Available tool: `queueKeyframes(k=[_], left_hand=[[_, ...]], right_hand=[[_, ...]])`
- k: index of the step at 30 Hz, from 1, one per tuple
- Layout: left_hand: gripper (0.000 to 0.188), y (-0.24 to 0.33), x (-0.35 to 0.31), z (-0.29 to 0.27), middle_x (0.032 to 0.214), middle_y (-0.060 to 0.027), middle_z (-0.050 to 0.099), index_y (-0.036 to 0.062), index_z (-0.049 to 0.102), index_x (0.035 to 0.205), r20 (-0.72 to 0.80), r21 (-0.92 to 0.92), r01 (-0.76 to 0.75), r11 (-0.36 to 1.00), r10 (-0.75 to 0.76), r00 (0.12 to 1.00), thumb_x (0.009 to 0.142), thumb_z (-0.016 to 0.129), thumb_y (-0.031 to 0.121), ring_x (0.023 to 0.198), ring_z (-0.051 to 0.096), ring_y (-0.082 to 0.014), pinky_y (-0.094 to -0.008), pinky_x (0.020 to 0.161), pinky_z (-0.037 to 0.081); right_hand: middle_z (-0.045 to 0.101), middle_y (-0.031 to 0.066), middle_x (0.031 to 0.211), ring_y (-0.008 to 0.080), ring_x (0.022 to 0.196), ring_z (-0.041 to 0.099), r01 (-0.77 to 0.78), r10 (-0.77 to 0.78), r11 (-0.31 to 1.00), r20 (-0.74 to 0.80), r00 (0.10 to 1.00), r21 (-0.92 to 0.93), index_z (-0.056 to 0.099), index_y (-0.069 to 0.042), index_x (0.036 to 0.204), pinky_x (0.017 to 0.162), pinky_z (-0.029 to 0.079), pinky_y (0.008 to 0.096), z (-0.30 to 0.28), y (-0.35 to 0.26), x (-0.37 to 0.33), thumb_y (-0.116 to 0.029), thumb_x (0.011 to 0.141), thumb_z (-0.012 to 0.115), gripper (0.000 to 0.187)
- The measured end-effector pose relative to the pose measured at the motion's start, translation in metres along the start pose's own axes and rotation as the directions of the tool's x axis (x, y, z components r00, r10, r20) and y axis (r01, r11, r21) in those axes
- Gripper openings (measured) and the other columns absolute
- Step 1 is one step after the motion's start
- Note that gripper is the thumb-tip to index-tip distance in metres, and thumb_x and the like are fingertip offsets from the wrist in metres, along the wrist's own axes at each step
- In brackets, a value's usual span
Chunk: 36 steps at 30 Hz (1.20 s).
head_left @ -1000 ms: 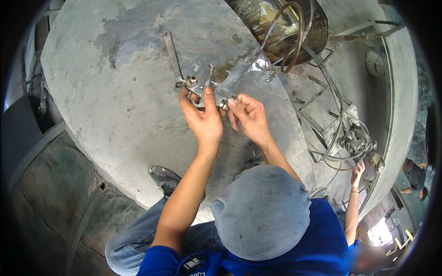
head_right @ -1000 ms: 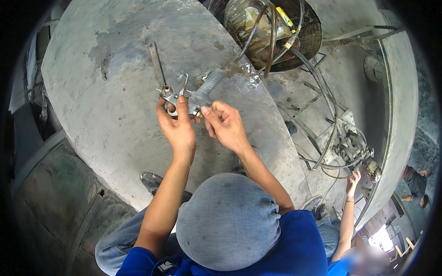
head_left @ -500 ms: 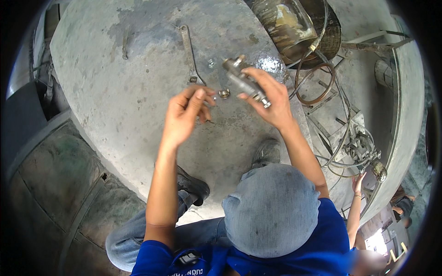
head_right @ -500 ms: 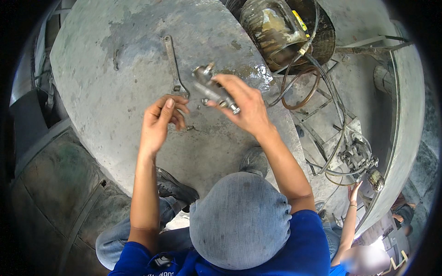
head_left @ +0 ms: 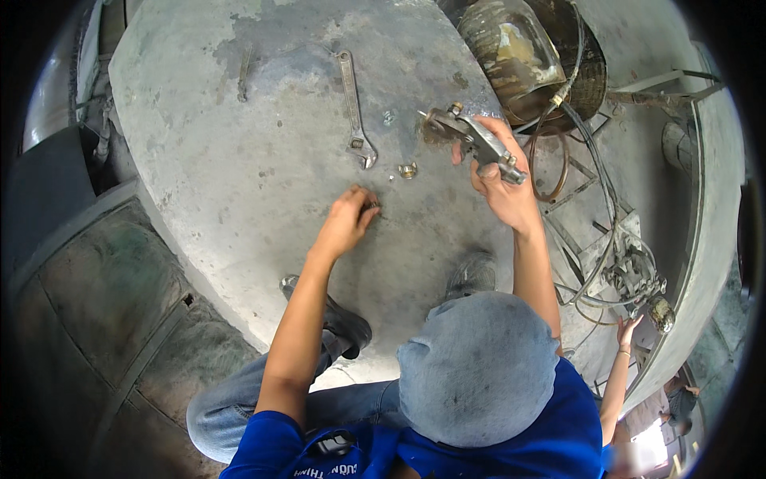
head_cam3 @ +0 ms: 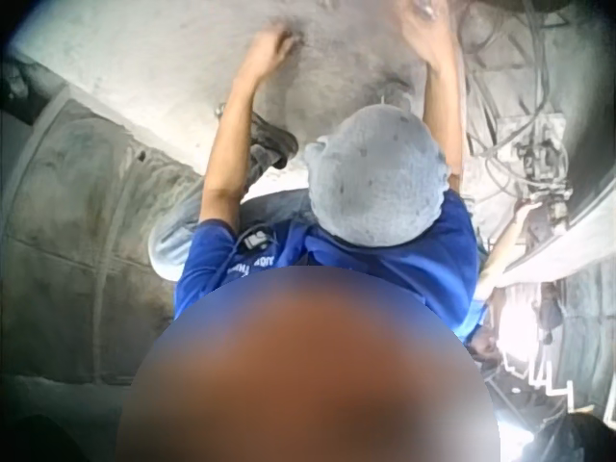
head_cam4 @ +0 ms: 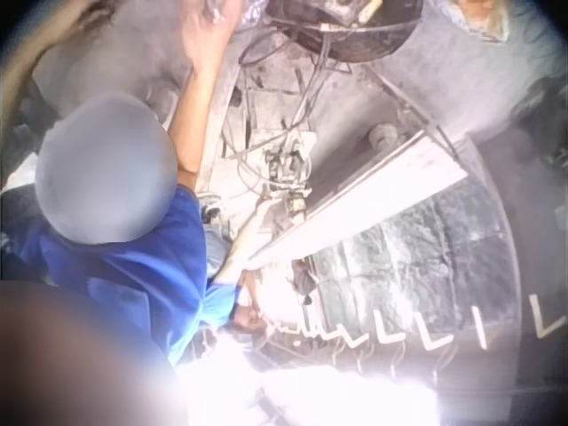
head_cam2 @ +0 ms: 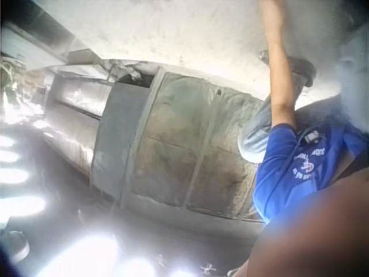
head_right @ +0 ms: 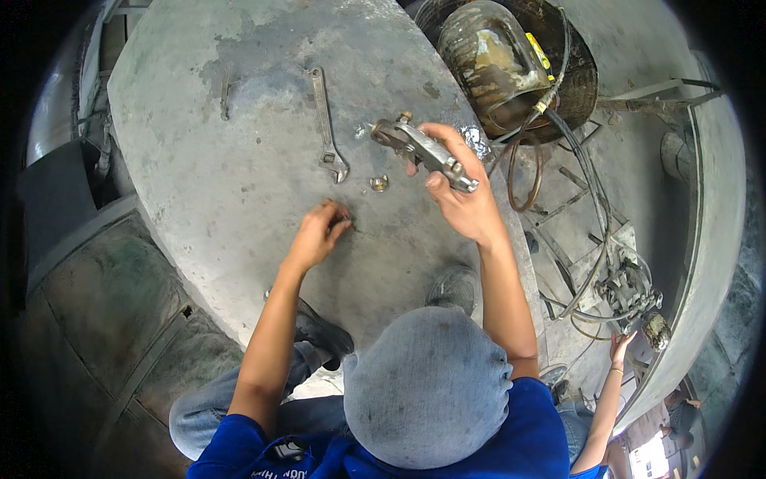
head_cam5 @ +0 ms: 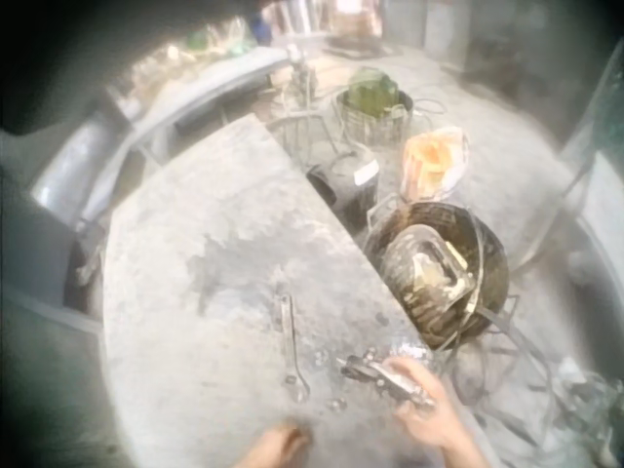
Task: The person assembles a pneumatic spray gun by attaching a nozzle, tightening a nut with a wrench, and connecting an air hose. They then test the tool by spraying into a bucket and make further adjustments.
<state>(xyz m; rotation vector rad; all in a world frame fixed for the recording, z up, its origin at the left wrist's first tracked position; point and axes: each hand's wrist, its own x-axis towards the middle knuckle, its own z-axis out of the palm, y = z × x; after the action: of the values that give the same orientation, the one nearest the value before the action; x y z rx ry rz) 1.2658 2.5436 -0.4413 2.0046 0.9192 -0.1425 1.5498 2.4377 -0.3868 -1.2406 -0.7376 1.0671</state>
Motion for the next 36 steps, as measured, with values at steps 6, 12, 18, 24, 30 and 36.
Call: queueKeyframes(k=[6, 12, 18, 24, 30, 36], left_hand=[[0.014, 0.064, 0.024, -0.054, 0.098, -0.0104, 0.071, -0.0034, 0.067, 0.109, -0.241, -0.676, -0.13, 0.726, -0.051, 0.969, 0.098, 0.069, 0.005, 0.081, 0.069, -0.0153, -0.0281, 0.068, 0.054], [0.025, 0.12, 0.029, -0.089, 0.092, -0.0047, 0.073, -0.0019, 0.069, 0.113, -0.272, -0.581, -0.119, 0.805, -0.055, 0.961, 0.092, 0.079, 0.007, 0.078, 0.069, -0.0106, -0.0245, 0.064, 0.052], [0.023, 0.132, 0.034, -0.086, 0.094, -0.0053, 0.075, -0.0024, 0.072, 0.109, -0.303, -0.595, -0.2, 0.778, 0.014, 0.953, 0.089, 0.081, 0.005, 0.077, 0.068, -0.0091, -0.0244, 0.064, 0.052], [0.019, 0.135, 0.034, -0.088, 0.093, -0.0073, 0.075, -0.0034, 0.075, 0.107, -0.284, -0.555, -0.221, 0.802, 0.067, 0.956, 0.089, 0.08, 0.003, 0.074, 0.067, -0.0094, -0.0247, 0.063, 0.052], [0.018, 0.138, 0.036, -0.083, 0.083, -0.0085, 0.072, -0.0061, 0.074, 0.11, -0.3, -0.621, -0.309, 0.72, 0.145, 0.943, 0.099, 0.069, 0.008, 0.069, 0.065, -0.0118, -0.0253, 0.06, 0.05], [0.023, 0.141, 0.032, -0.084, 0.079, -0.0089, 0.069, -0.0087, 0.073, 0.111, -0.292, -0.653, -0.249, 0.715, 0.065, 0.954, 0.103, 0.065, 0.011, 0.066, 0.062, -0.0132, -0.027, 0.06, 0.048]], right_hand=[[0.063, 0.0027, 0.086, 0.0042, 0.059, 0.043, -0.147, 0.148, 0.967, 0.014, 0.989, 0.21, 0.062, 0.001, 0.12, 0.051, 0.033, 0.0218, 0.0, 0.006, -0.01, -0.057, 0.101, 0.061, 0.061], [0.056, 0.005, 0.078, 0.0057, 0.053, 0.038, -0.212, 0.211, 0.956, 0.028, 0.977, 0.203, 0.056, 0.001, 0.107, 0.047, 0.029, 0.0235, 0.005, 0.006, -0.016, -0.073, 0.097, 0.042, 0.076], [0.06, 0.0097, 0.083, 0.008, 0.054, 0.038, -0.14, 0.076, 0.922, 0.185, 0.98, 0.362, 0.056, 0.003, 0.112, 0.048, 0.031, 0.0239, -0.004, 0.011, -0.018, -0.059, 0.106, 0.044, 0.064], [0.06, 0.0098, 0.083, 0.0097, 0.06, 0.045, -0.171, 0.114, 0.917, 0.173, 0.978, 0.361, 0.056, 0.002, 0.118, 0.047, 0.032, 0.0242, -0.004, 0.012, -0.023, -0.058, 0.104, 0.051, 0.062], [0.059, 0.0079, 0.081, 0.0106, 0.066, 0.049, -0.161, 0.092, 0.915, 0.197, 0.976, 0.37, 0.056, 0.0, 0.12, 0.047, 0.032, 0.0236, -0.001, 0.004, -0.023, -0.059, 0.1, 0.057, 0.063], [0.058, 0.0062, 0.079, 0.0106, 0.066, 0.049, -0.181, 0.132, 0.925, 0.164, 0.978, 0.334, 0.056, -0.001, 0.116, 0.048, 0.033, 0.0234, -0.001, 0.0, -0.021, -0.062, 0.098, 0.058, 0.064]])
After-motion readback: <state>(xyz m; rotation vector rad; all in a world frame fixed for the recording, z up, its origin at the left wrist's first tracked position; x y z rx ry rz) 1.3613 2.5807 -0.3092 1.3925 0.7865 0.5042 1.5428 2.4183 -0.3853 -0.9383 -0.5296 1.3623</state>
